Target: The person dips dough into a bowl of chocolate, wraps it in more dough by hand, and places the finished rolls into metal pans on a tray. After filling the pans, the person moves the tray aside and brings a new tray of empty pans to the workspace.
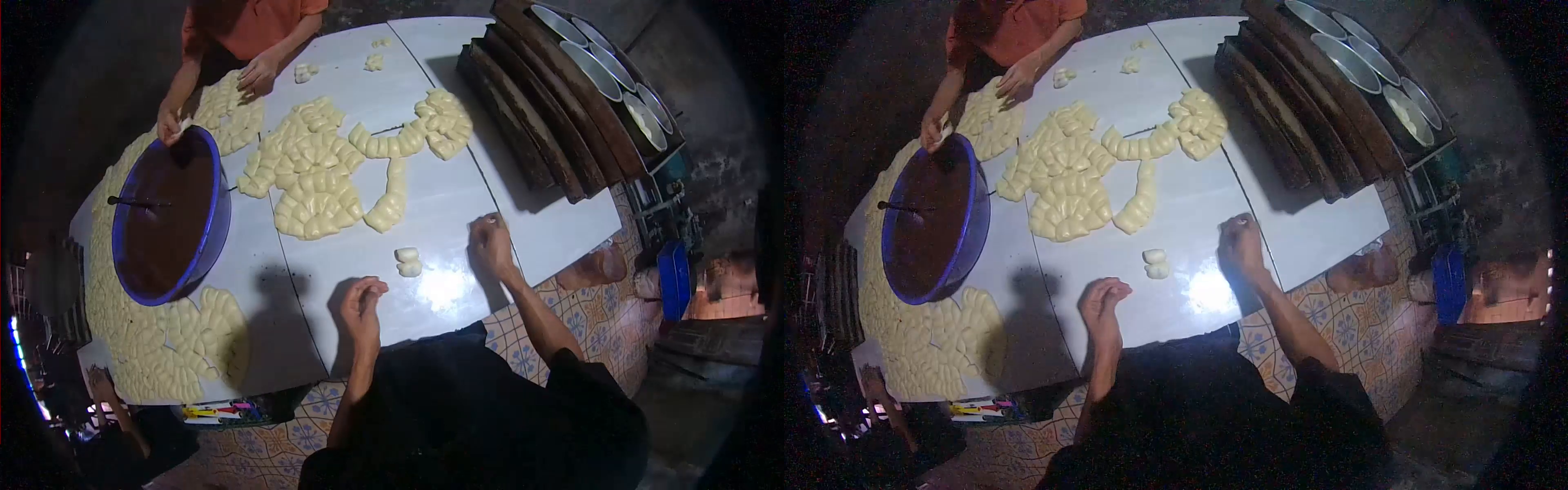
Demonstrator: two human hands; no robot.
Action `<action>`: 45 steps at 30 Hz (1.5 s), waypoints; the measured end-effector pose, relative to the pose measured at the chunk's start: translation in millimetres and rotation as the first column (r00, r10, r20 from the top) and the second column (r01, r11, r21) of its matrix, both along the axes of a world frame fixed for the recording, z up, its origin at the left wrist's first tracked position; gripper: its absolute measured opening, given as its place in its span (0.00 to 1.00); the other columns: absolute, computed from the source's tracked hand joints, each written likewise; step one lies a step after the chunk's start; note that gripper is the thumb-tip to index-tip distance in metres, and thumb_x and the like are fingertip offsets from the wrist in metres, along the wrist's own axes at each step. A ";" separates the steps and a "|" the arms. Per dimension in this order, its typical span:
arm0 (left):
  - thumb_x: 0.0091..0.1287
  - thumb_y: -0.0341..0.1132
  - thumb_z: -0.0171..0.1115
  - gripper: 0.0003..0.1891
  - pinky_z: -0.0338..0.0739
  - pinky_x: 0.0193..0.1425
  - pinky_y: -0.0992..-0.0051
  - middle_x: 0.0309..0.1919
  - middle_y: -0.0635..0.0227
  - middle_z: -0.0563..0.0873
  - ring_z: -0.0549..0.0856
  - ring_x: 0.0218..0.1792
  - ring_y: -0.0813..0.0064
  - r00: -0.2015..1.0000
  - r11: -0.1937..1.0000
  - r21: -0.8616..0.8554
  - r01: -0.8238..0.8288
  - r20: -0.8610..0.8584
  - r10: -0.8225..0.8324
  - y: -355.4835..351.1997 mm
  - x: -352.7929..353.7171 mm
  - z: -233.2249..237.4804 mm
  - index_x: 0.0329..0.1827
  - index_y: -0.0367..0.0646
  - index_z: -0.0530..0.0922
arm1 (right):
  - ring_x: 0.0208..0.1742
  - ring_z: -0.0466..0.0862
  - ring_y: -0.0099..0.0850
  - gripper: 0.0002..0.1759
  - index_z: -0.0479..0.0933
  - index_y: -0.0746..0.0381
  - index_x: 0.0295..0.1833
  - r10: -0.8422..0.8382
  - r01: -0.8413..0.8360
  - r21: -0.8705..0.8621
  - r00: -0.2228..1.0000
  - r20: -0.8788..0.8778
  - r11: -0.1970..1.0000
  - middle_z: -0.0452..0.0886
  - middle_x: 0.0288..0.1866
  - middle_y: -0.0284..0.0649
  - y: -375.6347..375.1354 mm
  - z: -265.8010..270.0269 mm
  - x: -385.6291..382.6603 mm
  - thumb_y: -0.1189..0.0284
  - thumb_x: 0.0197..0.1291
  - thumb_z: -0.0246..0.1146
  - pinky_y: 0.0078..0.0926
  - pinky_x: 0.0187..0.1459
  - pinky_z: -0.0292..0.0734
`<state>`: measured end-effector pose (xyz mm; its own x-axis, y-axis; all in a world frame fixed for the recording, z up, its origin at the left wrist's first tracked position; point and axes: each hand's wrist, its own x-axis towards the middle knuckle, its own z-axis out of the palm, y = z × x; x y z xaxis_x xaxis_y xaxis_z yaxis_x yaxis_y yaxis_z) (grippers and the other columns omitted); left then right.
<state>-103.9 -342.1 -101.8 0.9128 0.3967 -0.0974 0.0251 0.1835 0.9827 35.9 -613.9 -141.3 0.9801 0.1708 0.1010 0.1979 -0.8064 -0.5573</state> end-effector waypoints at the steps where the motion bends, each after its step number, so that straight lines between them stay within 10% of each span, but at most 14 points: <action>1: 0.67 0.23 0.55 0.07 0.79 0.49 0.73 0.38 0.60 0.83 0.84 0.41 0.71 0.999 0.997 0.055 0.049 -0.013 -0.048 -2.6 2.4 8.1 0.45 0.31 0.77 | 0.49 0.78 0.39 0.07 0.83 0.66 0.36 0.036 -0.029 0.238 0.999 -0.025 0.971 0.77 0.44 0.43 16.6 13.9 -8.8 0.77 0.54 0.62 0.34 0.47 0.76; 12: 0.64 0.25 0.63 0.08 0.77 0.46 0.80 0.42 0.62 0.85 0.81 0.44 0.79 0.981 0.983 -0.093 -0.160 0.095 0.169 -12.6 0.6 28.8 0.44 0.30 0.83 | 0.47 0.78 0.30 0.15 0.80 0.65 0.52 0.443 -0.291 0.688 0.895 -0.050 0.665 0.77 0.46 0.40 152.5 94.7 -58.2 0.69 0.67 0.56 0.25 0.47 0.74; 14: 0.66 0.26 0.61 0.06 0.77 0.47 0.78 0.36 0.64 0.85 0.82 0.41 0.77 0.988 0.969 -0.229 -0.093 0.099 0.118 -10.5 -0.7 25.1 0.40 0.32 0.82 | 0.57 0.75 0.34 0.18 0.78 0.62 0.48 0.524 0.063 0.925 0.808 -0.268 0.375 0.74 0.59 0.44 159.8 132.5 -53.1 0.59 0.68 0.55 0.33 0.55 0.72; 17: 0.69 0.32 0.55 0.10 0.77 0.54 0.71 0.45 0.67 0.83 0.82 0.47 0.72 0.984 0.373 -0.918 0.132 0.165 0.060 4.9 -3.8 2.1 0.48 0.38 0.78 | 0.68 0.63 0.40 0.15 0.79 0.59 0.46 0.697 -0.613 0.624 0.701 0.149 0.484 0.71 0.63 0.41 174.9 111.4 -60.0 0.60 0.62 0.61 0.39 0.64 0.62; 23: 0.38 0.85 0.54 0.64 0.68 0.65 0.58 0.62 0.51 0.72 0.73 0.61 0.58 0.935 0.326 -0.879 0.347 0.352 -0.046 44.9 9.7 68.7 0.65 0.33 0.66 | 0.71 0.60 0.36 0.61 0.41 0.60 0.76 0.859 -0.241 0.913 0.478 -0.183 0.329 0.47 0.77 0.45 182.7 84.2 -44.4 0.38 0.49 0.64 0.40 0.67 0.59; 24: 0.37 0.86 0.52 0.70 0.62 0.69 0.55 0.63 0.47 0.69 0.70 0.64 0.55 0.659 0.144 -0.663 0.735 0.748 0.080 73.9 27.9 35.0 0.70 0.30 0.57 | 0.71 0.59 0.36 0.67 0.35 0.57 0.77 0.873 -0.235 0.913 0.442 -0.205 0.333 0.46 0.78 0.44 184.4 80.7 -41.1 0.34 0.45 0.65 0.40 0.65 0.62; 25: 0.39 0.86 0.47 0.69 0.63 0.68 0.54 0.64 0.46 0.69 0.70 0.64 0.54 0.954 0.587 -0.795 0.156 0.275 0.118 108.1 33.0 62.0 0.70 0.28 0.57 | 0.71 0.58 0.36 0.73 0.29 0.54 0.78 0.886 -0.230 0.912 0.405 -0.227 0.339 0.44 0.78 0.44 186.0 77.2 -37.8 0.30 0.40 0.65 0.40 0.63 0.64; 26: 0.49 0.83 0.43 0.62 0.67 0.65 0.53 0.61 0.48 0.73 0.74 0.60 0.55 0.924 0.554 -0.825 0.116 0.294 0.245 152.2 53.0 73.9 0.67 0.28 0.62 | 0.71 0.58 0.36 0.74 0.27 0.51 0.78 0.880 -0.243 0.904 0.415 -0.230 0.351 0.44 0.78 0.44 188.7 86.7 -38.9 0.29 0.38 0.65 0.41 0.61 0.65; 28: 0.64 0.73 0.36 0.48 0.70 0.61 0.55 0.52 0.47 0.80 0.79 0.54 0.54 0.908 0.943 -0.035 -0.331 0.260 0.329 247.1 82.1 70.8 0.60 0.29 0.69 | 0.71 0.59 0.40 0.66 0.28 0.47 0.79 0.887 -0.158 0.956 0.434 -0.159 0.249 0.44 0.78 0.46 196.8 94.0 -43.2 0.37 0.47 0.65 0.43 0.62 0.64; 31: 0.70 0.69 0.28 0.44 0.71 0.58 0.60 0.41 0.47 0.84 0.82 0.50 0.51 0.808 0.481 0.845 -0.233 -0.107 0.579 328.7 121.2 63.6 0.48 0.33 0.79 | 0.74 0.58 0.44 0.53 0.31 0.48 0.79 0.891 -0.096 0.984 0.445 -0.094 0.152 0.47 0.77 0.50 198.0 78.6 -41.0 0.56 0.62 0.63 0.46 0.66 0.66; 36: 0.65 0.73 0.16 0.51 0.69 0.58 0.55 0.45 0.47 0.84 0.80 0.52 0.47 0.743 0.658 0.743 0.123 -0.509 0.436 318.4 125.2 95.3 0.38 0.36 0.83 | 0.62 0.71 0.32 0.45 0.38 0.51 0.79 0.844 0.033 0.968 0.483 -0.233 0.248 0.54 0.76 0.43 196.3 42.1 -34.6 0.62 0.66 0.59 0.27 0.52 0.75; 40: 0.73 0.61 0.35 0.34 0.72 0.53 0.59 0.47 0.50 0.82 0.81 0.43 0.53 0.911 -0.090 0.991 0.096 -0.051 0.410 254.8 92.8 79.3 0.53 0.39 0.78 | 0.59 0.73 0.30 0.41 0.42 0.55 0.79 0.739 0.137 0.939 0.585 -0.333 0.315 0.65 0.70 0.41 198.2 41.0 -39.6 0.64 0.69 0.58 0.23 0.49 0.75; 42: 0.75 0.53 0.41 0.26 0.72 0.52 0.66 0.46 0.54 0.81 0.80 0.44 0.59 0.954 0.836 0.525 -0.160 -0.134 0.267 208.2 69.7 64.7 0.58 0.39 0.74 | 0.54 0.77 0.30 0.37 0.43 0.64 0.77 0.742 0.384 0.889 0.513 -0.431 0.250 0.69 0.67 0.42 208.2 47.4 -41.2 0.67 0.71 0.54 0.20 0.48 0.76; 45: 0.74 0.56 0.39 0.32 0.72 0.58 0.63 0.48 0.49 0.78 0.79 0.50 0.53 0.982 0.718 -0.680 -0.147 -0.187 0.024 140.3 39.4 22.0 0.63 0.32 0.67 | 0.48 0.80 0.28 0.20 0.68 0.70 0.62 0.814 0.771 0.613 0.238 -0.530 0.174 0.80 0.48 0.47 212.7 33.1 -43.5 0.70 0.70 0.56 0.21 0.47 0.79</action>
<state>-64.5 -201.8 -79.8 0.8267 0.2389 -0.5094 0.1136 0.8159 0.5669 -7.6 -401.2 -108.2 0.4248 0.7714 -0.4737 -0.9037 0.3301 -0.2729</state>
